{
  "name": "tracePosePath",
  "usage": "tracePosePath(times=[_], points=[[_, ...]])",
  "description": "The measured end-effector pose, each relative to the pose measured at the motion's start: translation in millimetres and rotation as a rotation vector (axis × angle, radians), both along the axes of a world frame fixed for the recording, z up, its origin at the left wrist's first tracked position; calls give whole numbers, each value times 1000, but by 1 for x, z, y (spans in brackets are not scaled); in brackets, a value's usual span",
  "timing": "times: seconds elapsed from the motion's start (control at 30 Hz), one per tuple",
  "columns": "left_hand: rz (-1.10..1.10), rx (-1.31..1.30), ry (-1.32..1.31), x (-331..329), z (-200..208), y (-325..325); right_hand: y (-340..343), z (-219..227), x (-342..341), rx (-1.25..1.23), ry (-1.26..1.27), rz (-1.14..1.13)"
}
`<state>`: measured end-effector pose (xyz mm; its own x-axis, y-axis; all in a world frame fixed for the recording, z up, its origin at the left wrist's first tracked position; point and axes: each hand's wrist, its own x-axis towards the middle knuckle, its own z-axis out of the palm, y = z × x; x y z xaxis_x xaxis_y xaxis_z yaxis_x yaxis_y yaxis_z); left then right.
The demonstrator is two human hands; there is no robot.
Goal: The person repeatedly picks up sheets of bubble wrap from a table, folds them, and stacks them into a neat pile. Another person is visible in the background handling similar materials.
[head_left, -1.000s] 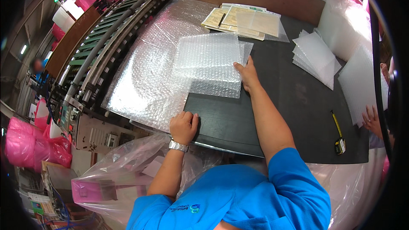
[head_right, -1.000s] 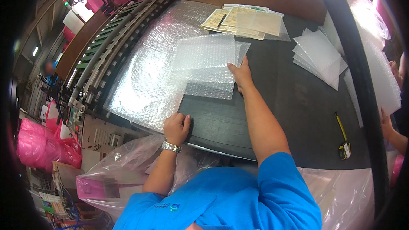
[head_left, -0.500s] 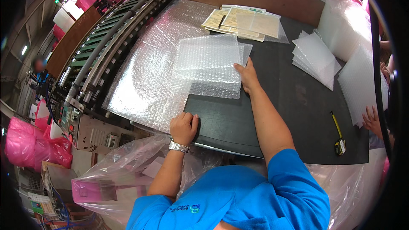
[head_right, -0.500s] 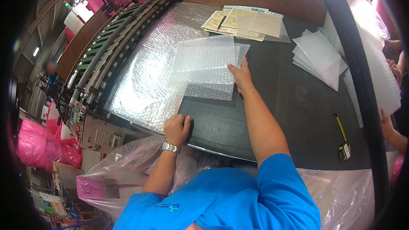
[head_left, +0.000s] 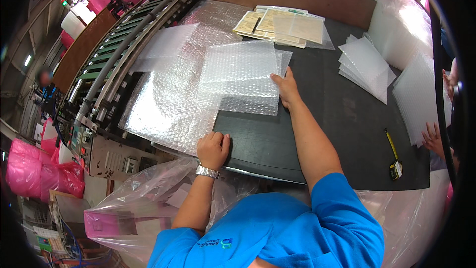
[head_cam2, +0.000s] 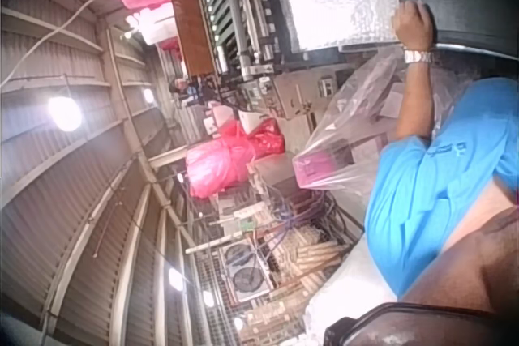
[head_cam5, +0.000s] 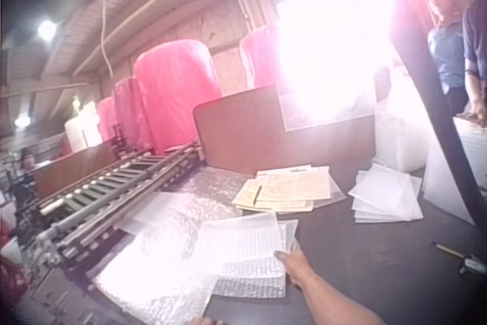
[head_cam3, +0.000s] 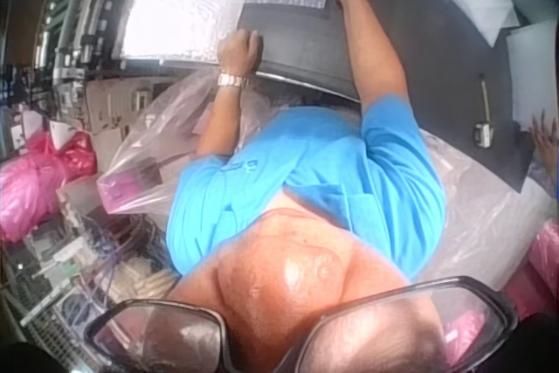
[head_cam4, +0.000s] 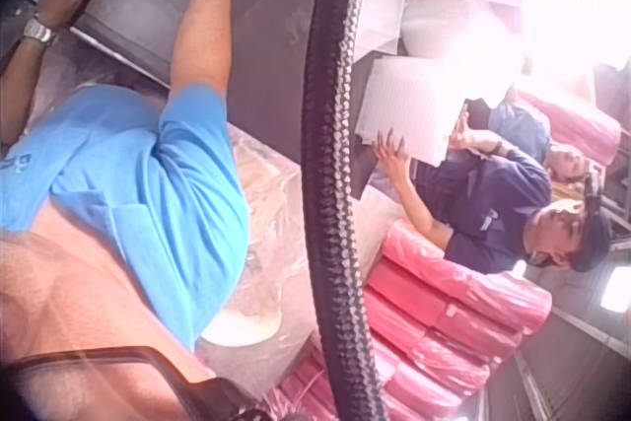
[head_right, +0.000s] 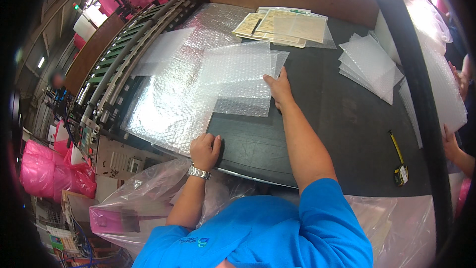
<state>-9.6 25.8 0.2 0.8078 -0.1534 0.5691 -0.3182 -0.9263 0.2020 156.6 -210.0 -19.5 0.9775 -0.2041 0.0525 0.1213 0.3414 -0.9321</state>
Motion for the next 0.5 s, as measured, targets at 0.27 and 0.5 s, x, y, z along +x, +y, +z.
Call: tracePosePath(times=[0.27, 0.5], points=[[0, -5, -2, -1, 2, -1, -2, 9, -6, 27, 35, 54], [-9, -28, 1, -1, 2, -2, 0, 16, -12, 50, 58, 37]])
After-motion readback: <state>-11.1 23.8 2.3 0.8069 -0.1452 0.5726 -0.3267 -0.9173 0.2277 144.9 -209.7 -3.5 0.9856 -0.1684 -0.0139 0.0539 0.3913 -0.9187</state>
